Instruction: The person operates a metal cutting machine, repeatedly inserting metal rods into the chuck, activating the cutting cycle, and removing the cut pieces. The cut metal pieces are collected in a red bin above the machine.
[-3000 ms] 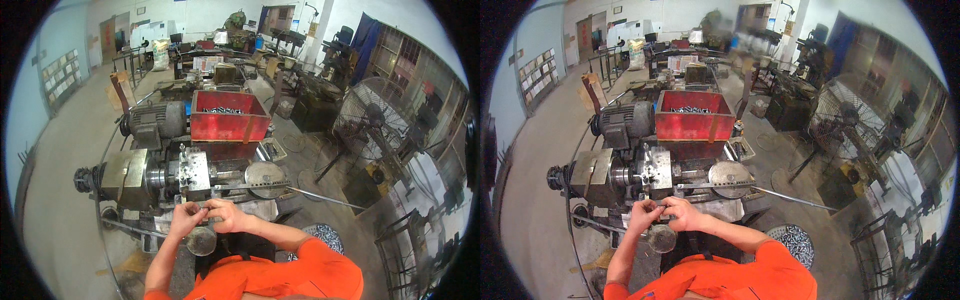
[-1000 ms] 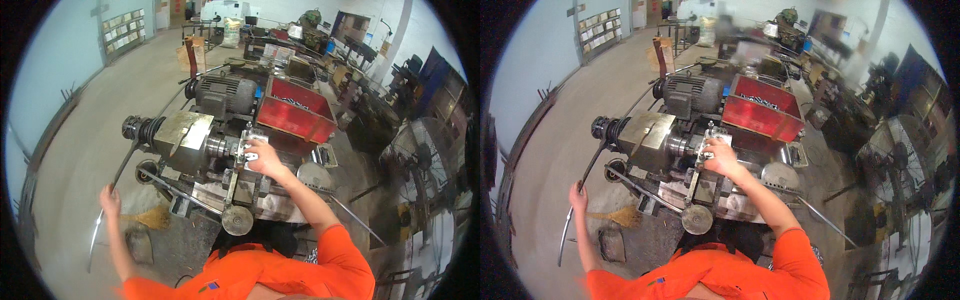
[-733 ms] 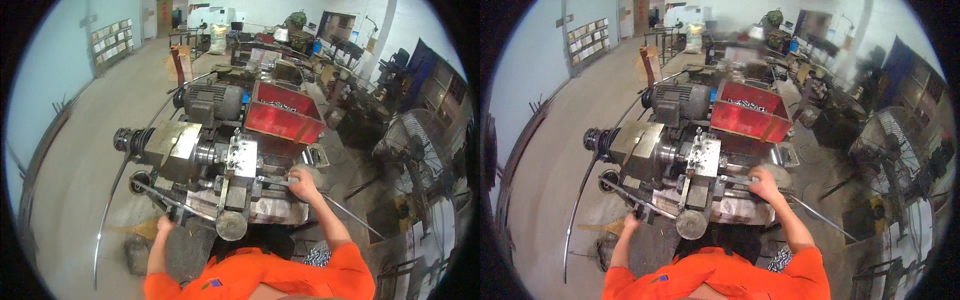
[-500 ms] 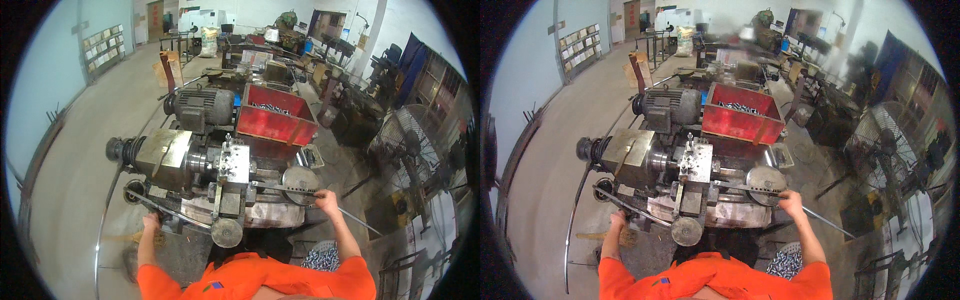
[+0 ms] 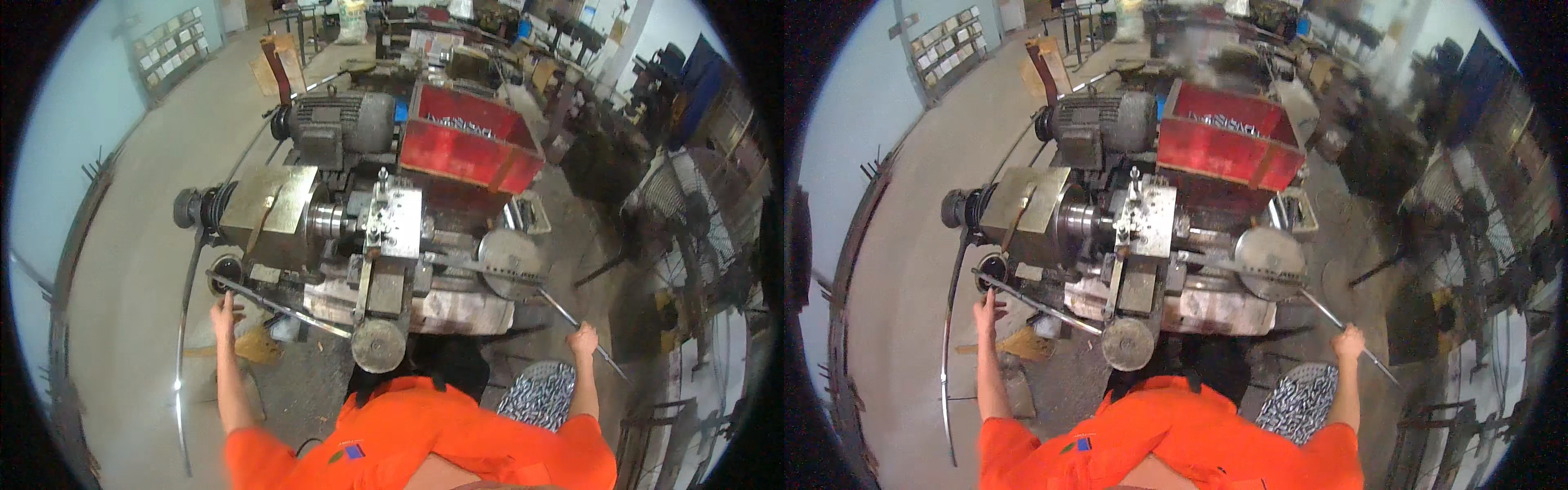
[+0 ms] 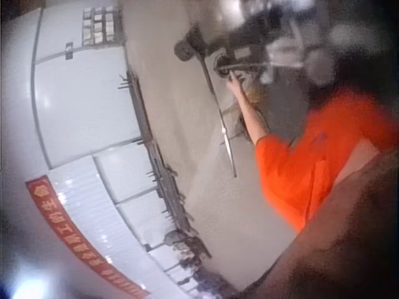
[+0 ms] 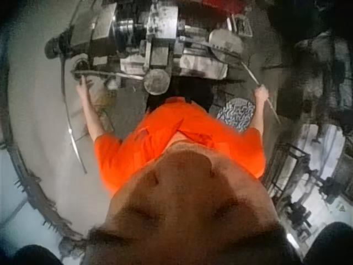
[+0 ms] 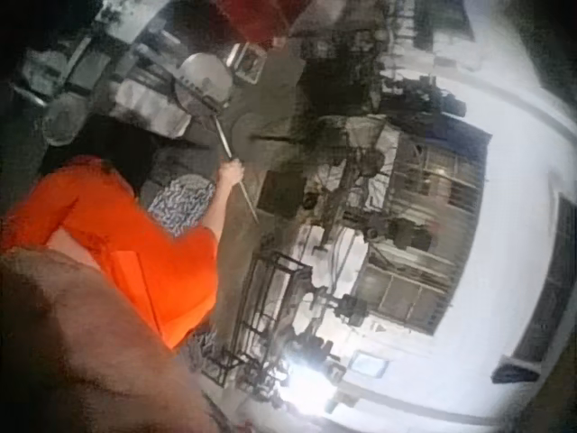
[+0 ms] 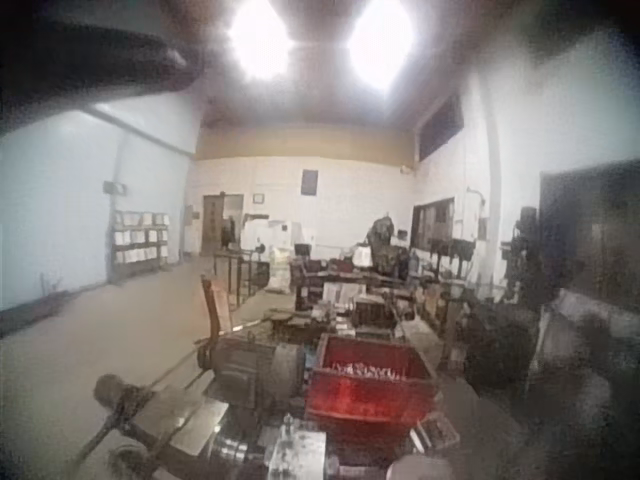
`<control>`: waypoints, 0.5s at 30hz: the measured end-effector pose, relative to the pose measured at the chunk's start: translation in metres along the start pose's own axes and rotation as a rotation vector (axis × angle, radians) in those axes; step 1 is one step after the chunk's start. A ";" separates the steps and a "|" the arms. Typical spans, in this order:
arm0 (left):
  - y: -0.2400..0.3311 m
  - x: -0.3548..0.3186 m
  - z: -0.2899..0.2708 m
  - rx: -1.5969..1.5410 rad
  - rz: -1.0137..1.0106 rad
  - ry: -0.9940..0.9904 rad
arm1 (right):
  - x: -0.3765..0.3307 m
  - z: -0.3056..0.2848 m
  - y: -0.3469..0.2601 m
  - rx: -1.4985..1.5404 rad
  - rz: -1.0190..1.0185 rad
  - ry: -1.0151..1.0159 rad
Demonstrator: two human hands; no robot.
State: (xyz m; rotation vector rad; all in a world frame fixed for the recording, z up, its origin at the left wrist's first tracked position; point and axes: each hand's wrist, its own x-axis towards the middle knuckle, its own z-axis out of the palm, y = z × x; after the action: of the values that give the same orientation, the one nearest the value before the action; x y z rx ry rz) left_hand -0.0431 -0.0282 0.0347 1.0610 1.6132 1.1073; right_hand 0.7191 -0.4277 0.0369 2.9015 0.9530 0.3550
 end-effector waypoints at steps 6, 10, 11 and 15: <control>0.004 -0.004 0.057 -0.007 -0.025 0.030 | -0.110 -0.036 -0.038 0.331 -0.053 -0.255; -0.008 0.004 0.069 -0.199 0.043 0.111 | -0.158 -0.054 -0.084 0.957 0.091 -0.431; -0.010 0.008 0.069 -0.186 0.033 0.129 | -0.166 -0.050 -0.092 1.050 0.209 -0.480; -0.024 0.018 0.060 -0.151 0.066 0.138 | -0.172 -0.062 -0.112 1.176 0.271 -0.473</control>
State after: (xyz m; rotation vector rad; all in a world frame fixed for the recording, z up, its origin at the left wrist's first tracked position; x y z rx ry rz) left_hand 0.0058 -0.0045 -0.0047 0.9626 1.5829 1.3501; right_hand 0.5056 -0.4396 0.0479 3.7519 0.8265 -1.2644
